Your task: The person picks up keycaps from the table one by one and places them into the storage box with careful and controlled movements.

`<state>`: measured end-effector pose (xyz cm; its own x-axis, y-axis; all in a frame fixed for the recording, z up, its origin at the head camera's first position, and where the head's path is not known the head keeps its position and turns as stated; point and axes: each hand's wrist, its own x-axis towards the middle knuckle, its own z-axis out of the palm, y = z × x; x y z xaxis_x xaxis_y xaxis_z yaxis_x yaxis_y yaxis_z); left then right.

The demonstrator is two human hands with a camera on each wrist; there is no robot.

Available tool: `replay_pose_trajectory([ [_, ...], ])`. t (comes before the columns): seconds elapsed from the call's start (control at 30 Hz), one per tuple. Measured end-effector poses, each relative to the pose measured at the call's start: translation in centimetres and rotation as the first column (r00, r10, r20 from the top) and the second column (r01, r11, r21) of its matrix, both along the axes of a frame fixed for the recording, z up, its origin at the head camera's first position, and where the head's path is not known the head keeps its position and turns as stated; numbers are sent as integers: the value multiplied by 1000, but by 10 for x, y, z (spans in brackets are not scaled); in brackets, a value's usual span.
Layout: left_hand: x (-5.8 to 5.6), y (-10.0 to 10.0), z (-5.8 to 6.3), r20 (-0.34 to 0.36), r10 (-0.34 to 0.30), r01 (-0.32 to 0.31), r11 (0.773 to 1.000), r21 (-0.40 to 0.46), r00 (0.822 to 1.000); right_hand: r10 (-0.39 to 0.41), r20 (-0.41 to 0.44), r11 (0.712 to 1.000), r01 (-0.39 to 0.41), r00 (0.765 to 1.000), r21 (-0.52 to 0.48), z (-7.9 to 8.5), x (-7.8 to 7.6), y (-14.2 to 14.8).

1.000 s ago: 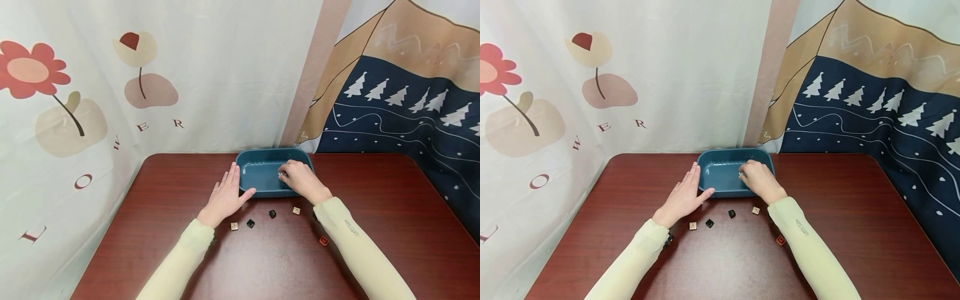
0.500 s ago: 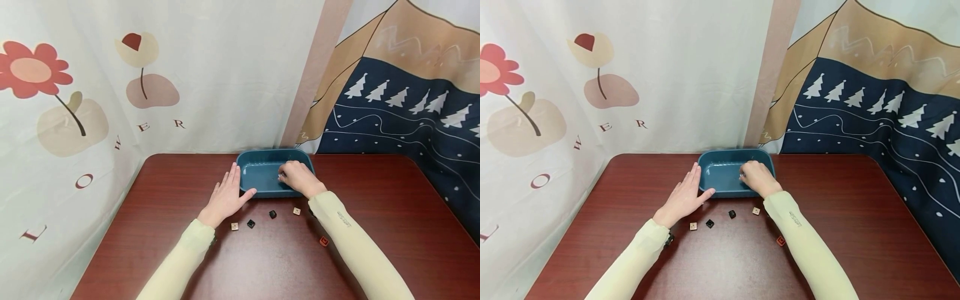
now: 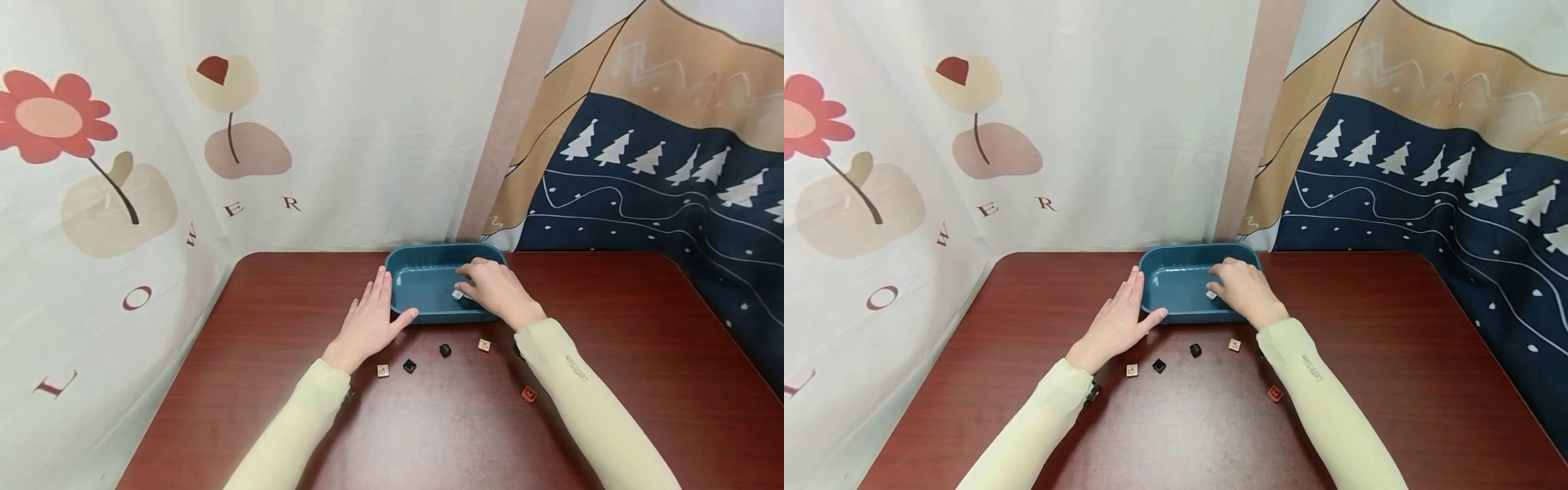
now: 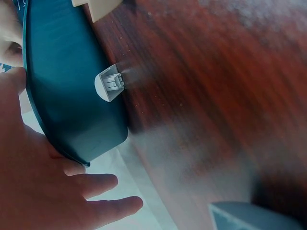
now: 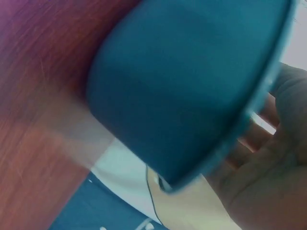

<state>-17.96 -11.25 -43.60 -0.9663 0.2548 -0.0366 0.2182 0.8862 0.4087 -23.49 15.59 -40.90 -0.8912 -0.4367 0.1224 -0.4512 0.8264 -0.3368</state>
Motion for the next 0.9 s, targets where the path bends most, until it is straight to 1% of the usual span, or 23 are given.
replay_pose_trajectory([
  [0.1,1,0,0,-7,5,-5,1000,-1,1000,-6,-58,1000,6,998,-15,5,10,5],
  [0.17,1,0,1,-13,4,-4,1000,-1,1000,-11,-77,1000,10,997,-26,8,17,9],
  [0.33,1,0,1,-22,-1,1,1000,-1,1000,-25,-74,999,22,997,-46,13,33,17],
  [0.43,1,0,0,-21,-3,3,1000,0,1000,-28,-90,998,24,996,-50,13,43,21],
  [0.7,-1,0,-2,-24,-3,2,1000,-4,1000,9,-148,998,-19,989,-63,16,69,28],
  [0.9,-1,0,-1,-17,0,0,1000,-4,1000,22,-156,999,-28,987,-39,15,86,35],
])
